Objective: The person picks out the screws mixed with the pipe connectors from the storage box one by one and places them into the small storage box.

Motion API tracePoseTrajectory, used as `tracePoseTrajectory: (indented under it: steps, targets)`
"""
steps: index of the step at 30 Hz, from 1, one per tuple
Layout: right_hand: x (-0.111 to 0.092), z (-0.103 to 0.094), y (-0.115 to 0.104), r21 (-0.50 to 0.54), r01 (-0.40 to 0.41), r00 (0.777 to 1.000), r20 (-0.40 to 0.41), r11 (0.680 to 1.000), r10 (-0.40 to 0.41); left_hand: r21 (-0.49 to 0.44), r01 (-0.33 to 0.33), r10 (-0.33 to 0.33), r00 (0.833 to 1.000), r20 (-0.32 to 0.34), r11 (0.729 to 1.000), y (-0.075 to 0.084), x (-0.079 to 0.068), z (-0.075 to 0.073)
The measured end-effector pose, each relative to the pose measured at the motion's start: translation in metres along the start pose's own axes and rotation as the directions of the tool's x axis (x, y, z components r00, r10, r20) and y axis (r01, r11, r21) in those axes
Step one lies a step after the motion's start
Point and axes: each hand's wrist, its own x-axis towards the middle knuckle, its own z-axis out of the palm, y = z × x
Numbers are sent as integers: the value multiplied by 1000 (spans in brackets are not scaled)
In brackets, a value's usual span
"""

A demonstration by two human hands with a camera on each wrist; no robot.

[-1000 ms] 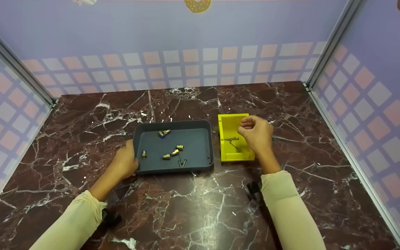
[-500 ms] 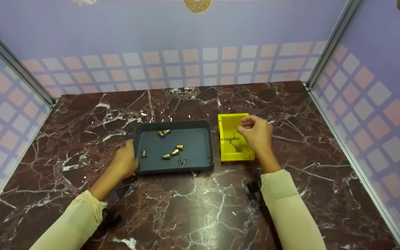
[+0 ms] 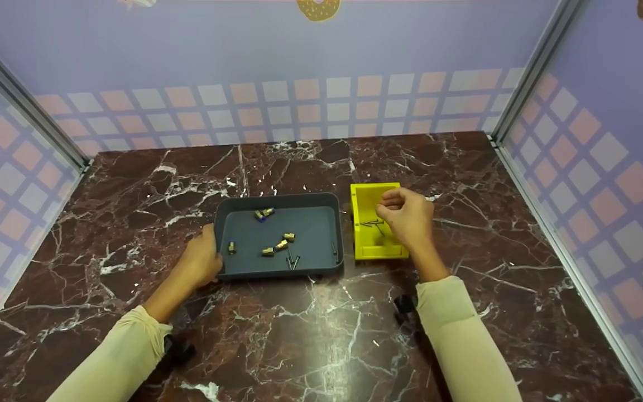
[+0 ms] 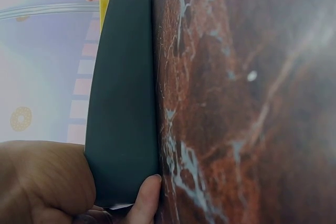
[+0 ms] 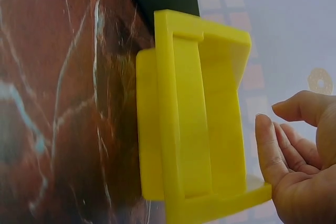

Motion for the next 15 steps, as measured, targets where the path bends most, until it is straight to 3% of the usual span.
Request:
tracePoseTrajectory:
  steps: [9, 15]
  targets:
    - [-11, 11, -28, 37, 74, 997, 27, 997, -75, 9, 4, -4, 1000, -3, 1000, 0, 0, 0]
    - [-22, 25, -46, 4, 115, 990, 83, 993, -115, 9, 8, -8, 1000, -2, 1000, 1, 0, 0]
